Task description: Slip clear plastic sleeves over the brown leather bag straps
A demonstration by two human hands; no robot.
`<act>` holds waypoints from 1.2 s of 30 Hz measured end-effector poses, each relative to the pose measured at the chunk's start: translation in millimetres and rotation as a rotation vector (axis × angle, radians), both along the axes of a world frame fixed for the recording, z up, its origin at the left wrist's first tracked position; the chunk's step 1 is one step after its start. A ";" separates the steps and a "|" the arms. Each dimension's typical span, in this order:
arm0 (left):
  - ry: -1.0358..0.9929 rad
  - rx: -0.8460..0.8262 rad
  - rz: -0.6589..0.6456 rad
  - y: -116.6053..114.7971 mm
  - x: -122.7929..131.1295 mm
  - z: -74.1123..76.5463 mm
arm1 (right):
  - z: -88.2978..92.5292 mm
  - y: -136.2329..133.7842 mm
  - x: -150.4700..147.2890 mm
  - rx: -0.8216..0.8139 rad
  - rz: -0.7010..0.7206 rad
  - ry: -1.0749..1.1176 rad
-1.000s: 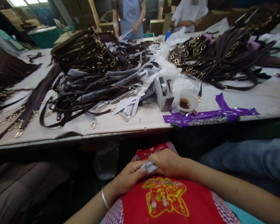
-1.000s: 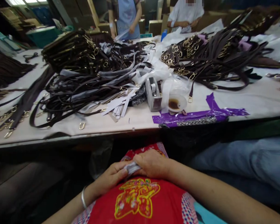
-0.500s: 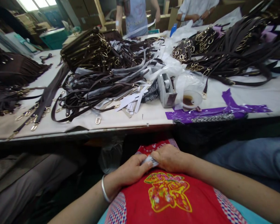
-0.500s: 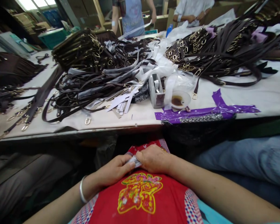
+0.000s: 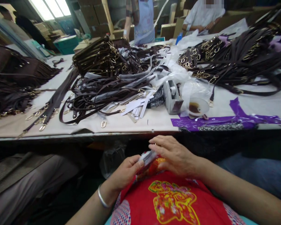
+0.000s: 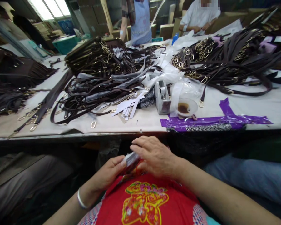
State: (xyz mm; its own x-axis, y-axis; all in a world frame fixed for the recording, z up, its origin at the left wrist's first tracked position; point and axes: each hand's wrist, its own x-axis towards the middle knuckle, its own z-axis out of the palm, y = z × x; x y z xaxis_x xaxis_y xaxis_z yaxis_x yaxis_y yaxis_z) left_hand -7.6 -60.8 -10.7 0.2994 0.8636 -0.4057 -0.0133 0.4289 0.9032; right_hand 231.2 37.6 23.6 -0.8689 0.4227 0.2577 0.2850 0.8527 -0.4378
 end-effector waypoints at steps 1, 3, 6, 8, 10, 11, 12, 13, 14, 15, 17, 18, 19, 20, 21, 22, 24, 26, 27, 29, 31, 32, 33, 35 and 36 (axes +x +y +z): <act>-0.004 0.012 -0.041 -0.8 3.6 2.5 | 4.3 -5.8 -13.4 0.013 0.063 -0.052; 0.002 0.050 -0.109 -3.4 9.2 8.2 | 4.2 -17.3 -35.5 0.012 0.136 -0.175; 0.056 0.135 -0.166 -6.9 10.2 14.9 | -10.8 -29.0 -50.6 0.040 0.154 -0.294; 0.104 0.184 -0.199 -7.5 6.6 16.8 | -20.0 -32.3 -52.2 0.068 0.172 -0.323; 0.119 0.206 -0.224 -7.2 1.6 15.5 | -22.5 -31.2 -52.9 0.052 0.192 -0.333; 0.108 0.204 -0.222 -7.3 -1.2 13.2 | -21.2 -28.1 -53.9 0.019 0.209 -0.332; 0.094 0.193 -0.208 -7.7 -4.1 9.8 | -18.8 -22.6 -55.4 -0.030 0.225 -0.323; 0.083 0.175 -0.182 -8.6 -6.9 5.6 | -15.6 -14.1 -57.5 -0.085 0.241 -0.305; 0.077 0.155 -0.148 -9.7 -9.8 0.8 | -12.3 -2.4 -60.1 -0.133 0.237 -0.276; 0.073 0.136 -0.114 -11.1 -12.7 -4.0 | -9.3 12.7 -63.2 -0.156 0.199 -0.239; 0.044 0.103 -0.071 -13.3 -18.0 -12.1 | -5.6 51.0 -71.1 -0.074 0.018 -0.194; 0.013 0.102 -0.067 -13.9 -20.6 -14.5 | -5.3 72.6 -76.1 0.028 -0.104 -0.199; -0.023 0.112 -0.075 -14.1 -23.0 -15.7 | -6.0 94.3 -81.9 0.148 -0.201 -0.233; -0.051 0.130 -0.089 -13.8 -25.5 -15.5 | -7.5 114.9 -88.3 0.254 -0.270 -0.282; -0.066 0.153 -0.106 -13.2 -28.0 -14.5 | -9.7 133.6 -95.2 0.315 -0.299 -0.316; -0.068 0.178 -0.121 -12.7 -30.6 -13.0 | -12.1 149.5 -102.2 0.355 -0.309 -0.345; -0.048 0.211 -0.127 -12.4 -36.2 -10.4 | -16.2 172.3 -114.7 0.374 -0.295 -0.363; -0.038 0.211 -0.118 -14.0 -42.1 -11.4 | -17.0 183.9 -122.3 0.385 -0.277 -0.363; -0.039 0.200 -0.107 -15.5 -44.8 -13.6 | -15.7 186.7 -123.6 0.385 -0.268 -0.355; -0.039 0.155 -0.070 -18.9 -48.7 -21.0 | -10.0 188.8 -121.9 0.378 -0.265 -0.318; -0.009 0.105 -0.017 -21.4 -49.8 -29.8 | -1.9 188.7 -116.8 0.353 -0.289 -0.262; 0.010 0.094 0.003 -22.0 -49.0 -33.7 | 2.1 188.2 -114.2 0.332 -0.310 -0.229; 0.026 0.093 0.014 -22.2 -47.6 -36.7 | 5.6 187.3 -111.9 0.304 -0.335 -0.195; 0.030 0.103 0.017 -21.2 -43.7 -39.3 | 10.2 183.5 -108.8 0.227 -0.392 -0.121; 0.021 0.100 0.016 -20.3 -41.7 -38.8 | 11.2 180.1 -107.9 0.178 -0.425 -0.083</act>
